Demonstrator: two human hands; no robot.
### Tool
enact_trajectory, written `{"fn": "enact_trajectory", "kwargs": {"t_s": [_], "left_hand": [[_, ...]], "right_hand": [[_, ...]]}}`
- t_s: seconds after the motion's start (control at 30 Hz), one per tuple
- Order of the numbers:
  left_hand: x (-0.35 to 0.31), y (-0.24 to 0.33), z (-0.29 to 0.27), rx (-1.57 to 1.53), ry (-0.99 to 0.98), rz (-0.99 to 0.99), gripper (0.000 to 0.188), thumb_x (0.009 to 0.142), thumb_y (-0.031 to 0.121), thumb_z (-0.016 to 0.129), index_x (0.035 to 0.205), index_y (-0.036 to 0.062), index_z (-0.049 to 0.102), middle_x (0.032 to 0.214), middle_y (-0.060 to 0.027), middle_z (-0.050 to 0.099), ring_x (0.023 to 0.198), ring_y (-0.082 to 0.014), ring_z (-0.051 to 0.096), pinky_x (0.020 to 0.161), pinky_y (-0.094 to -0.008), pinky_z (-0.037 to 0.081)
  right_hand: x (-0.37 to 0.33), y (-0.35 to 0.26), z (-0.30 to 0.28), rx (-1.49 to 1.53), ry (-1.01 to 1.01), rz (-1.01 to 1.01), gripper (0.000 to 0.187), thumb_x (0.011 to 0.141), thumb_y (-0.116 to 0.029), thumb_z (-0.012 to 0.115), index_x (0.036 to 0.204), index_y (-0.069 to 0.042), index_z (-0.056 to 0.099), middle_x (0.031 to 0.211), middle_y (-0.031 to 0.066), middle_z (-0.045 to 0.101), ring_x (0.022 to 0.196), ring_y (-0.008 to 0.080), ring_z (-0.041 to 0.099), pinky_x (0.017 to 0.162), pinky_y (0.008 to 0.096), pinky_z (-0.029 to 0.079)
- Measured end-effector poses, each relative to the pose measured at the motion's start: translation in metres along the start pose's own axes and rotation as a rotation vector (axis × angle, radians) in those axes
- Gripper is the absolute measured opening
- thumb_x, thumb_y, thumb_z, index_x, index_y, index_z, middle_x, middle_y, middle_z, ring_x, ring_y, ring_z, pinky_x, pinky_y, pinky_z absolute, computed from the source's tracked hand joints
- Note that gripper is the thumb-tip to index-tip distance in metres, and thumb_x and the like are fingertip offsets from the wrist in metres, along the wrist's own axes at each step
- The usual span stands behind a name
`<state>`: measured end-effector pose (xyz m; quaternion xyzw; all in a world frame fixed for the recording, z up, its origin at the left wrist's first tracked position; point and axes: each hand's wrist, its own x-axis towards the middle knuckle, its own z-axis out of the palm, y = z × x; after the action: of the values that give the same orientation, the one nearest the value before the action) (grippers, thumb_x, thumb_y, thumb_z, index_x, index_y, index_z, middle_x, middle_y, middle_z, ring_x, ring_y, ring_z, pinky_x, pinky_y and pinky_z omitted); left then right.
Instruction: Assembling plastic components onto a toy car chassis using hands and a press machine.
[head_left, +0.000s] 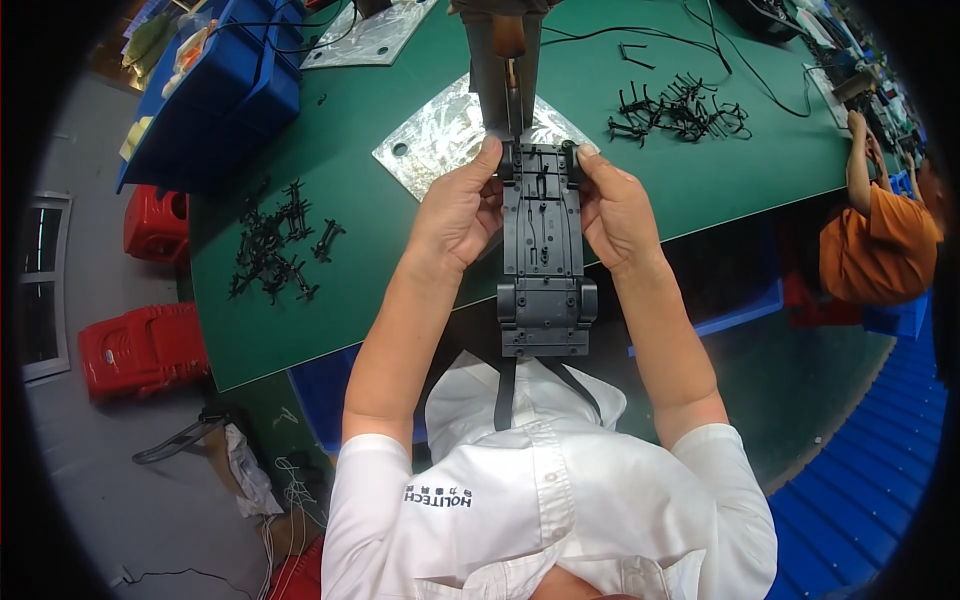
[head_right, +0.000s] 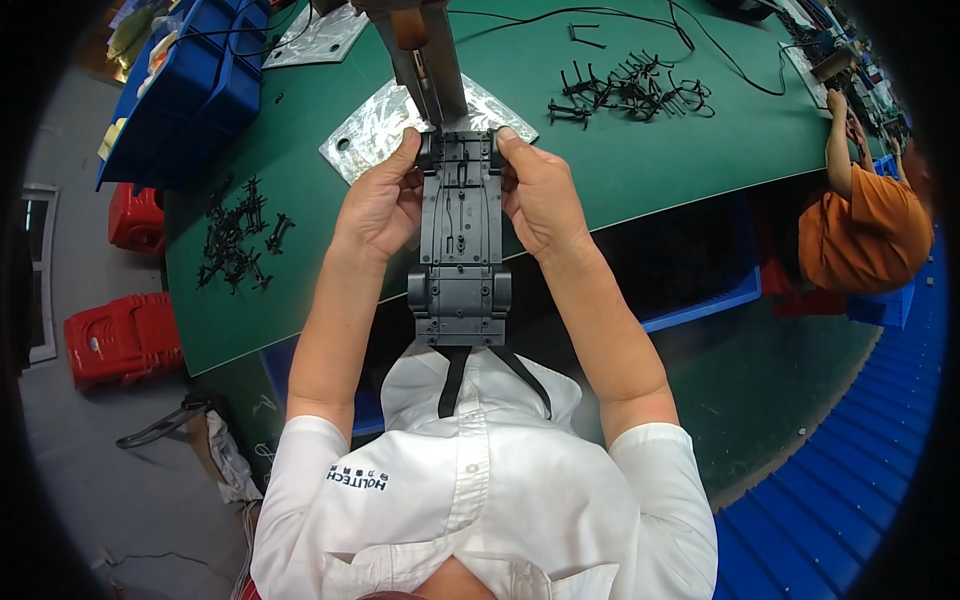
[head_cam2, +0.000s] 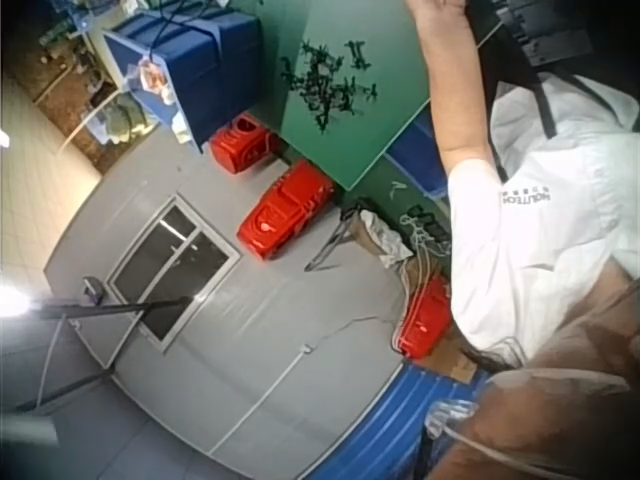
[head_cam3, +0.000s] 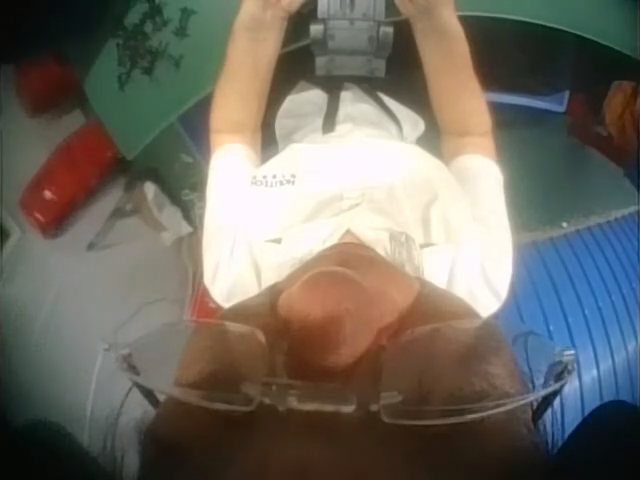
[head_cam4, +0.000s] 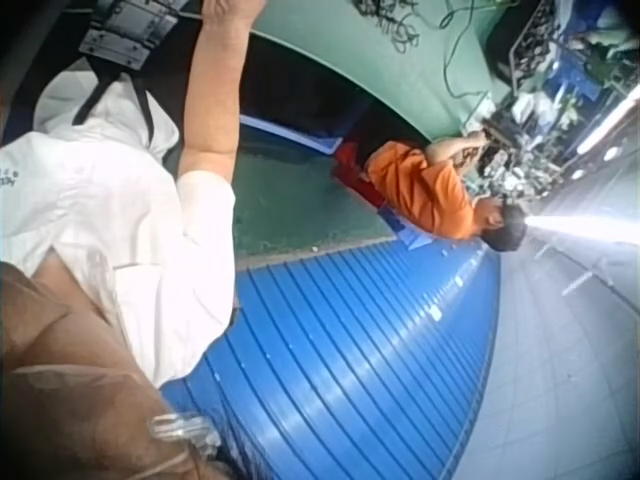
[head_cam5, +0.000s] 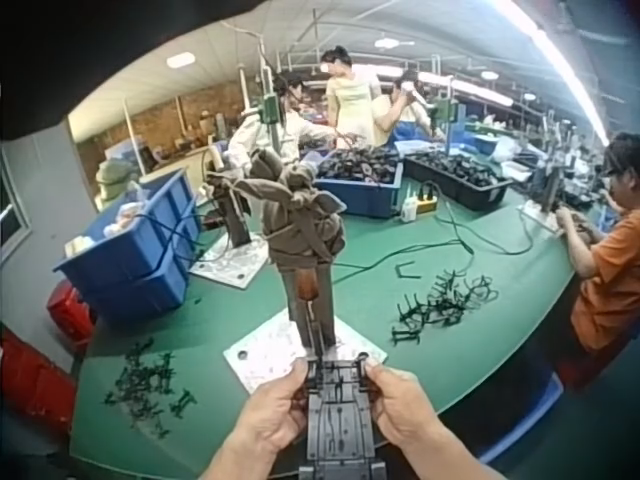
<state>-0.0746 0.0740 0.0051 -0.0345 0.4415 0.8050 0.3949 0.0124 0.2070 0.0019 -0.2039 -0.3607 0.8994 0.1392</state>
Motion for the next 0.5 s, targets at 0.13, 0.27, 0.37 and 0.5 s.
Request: {"fn": "enact_trajectory", "kwargs": {"t_s": [0.13,0.27,0.37,0.5], "left_hand": [[0.0003,-0.0002,0.0004,0.001,-0.003,0.0,0.033,0.082,0.033,0.064,0.094,0.0032,0.059,0.083,-0.0045,0.06,0.073,-0.0144,0.054,0.067,-0.0301,0.046],[-0.0009,0.0004,0.0022,0.002,0.004,0.007,0.033,0.081,0.033,0.064,0.094,0.0024,0.059,0.083,-0.0047,0.061,0.074,-0.0149,0.054,0.068,-0.0308,0.047],[-0.0002,0.0005,0.0007,-0.003,0.004,-0.001,0.033,0.081,0.032,0.064,0.094,0.0024,0.059,0.083,-0.0046,0.061,0.074,-0.0147,0.055,0.068,-0.0304,0.047],[0.0025,0.0,0.0003,-0.018,0.026,-0.001,0.03,0.082,0.031,0.064,0.094,0.003,0.06,0.082,-0.0037,0.061,0.073,-0.0134,0.054,0.069,-0.0287,0.047]], "right_hand": [[0.0004,-0.0001,-0.0004,0.002,0.005,0.002,0.025,0.091,-0.018,0.049,0.097,0.005,0.056,0.089,0.0088,0.061,0.077,0.0139,0.059,0.069,0.0272,0.05],[0.0009,0.0005,-0.0013,-0.003,0.005,-0.002,0.025,0.091,-0.019,0.049,0.097,0.005,0.056,0.089,0.009,0.061,0.077,0.0139,0.059,0.069,0.0273,0.051],[0.0006,0.0008,-0.0008,-0.005,0.012,0.002,0.025,0.091,-0.019,0.048,0.096,0.005,0.056,0.088,0.0088,0.061,0.076,0.0136,0.059,0.068,0.0271,0.051],[0.001,0.0013,-0.0009,-0.012,-0.005,-0.003,0.025,0.091,-0.019,0.048,0.096,0.004,0.056,0.087,0.0083,0.061,0.076,0.0133,0.059,0.068,0.0269,0.051]]}}
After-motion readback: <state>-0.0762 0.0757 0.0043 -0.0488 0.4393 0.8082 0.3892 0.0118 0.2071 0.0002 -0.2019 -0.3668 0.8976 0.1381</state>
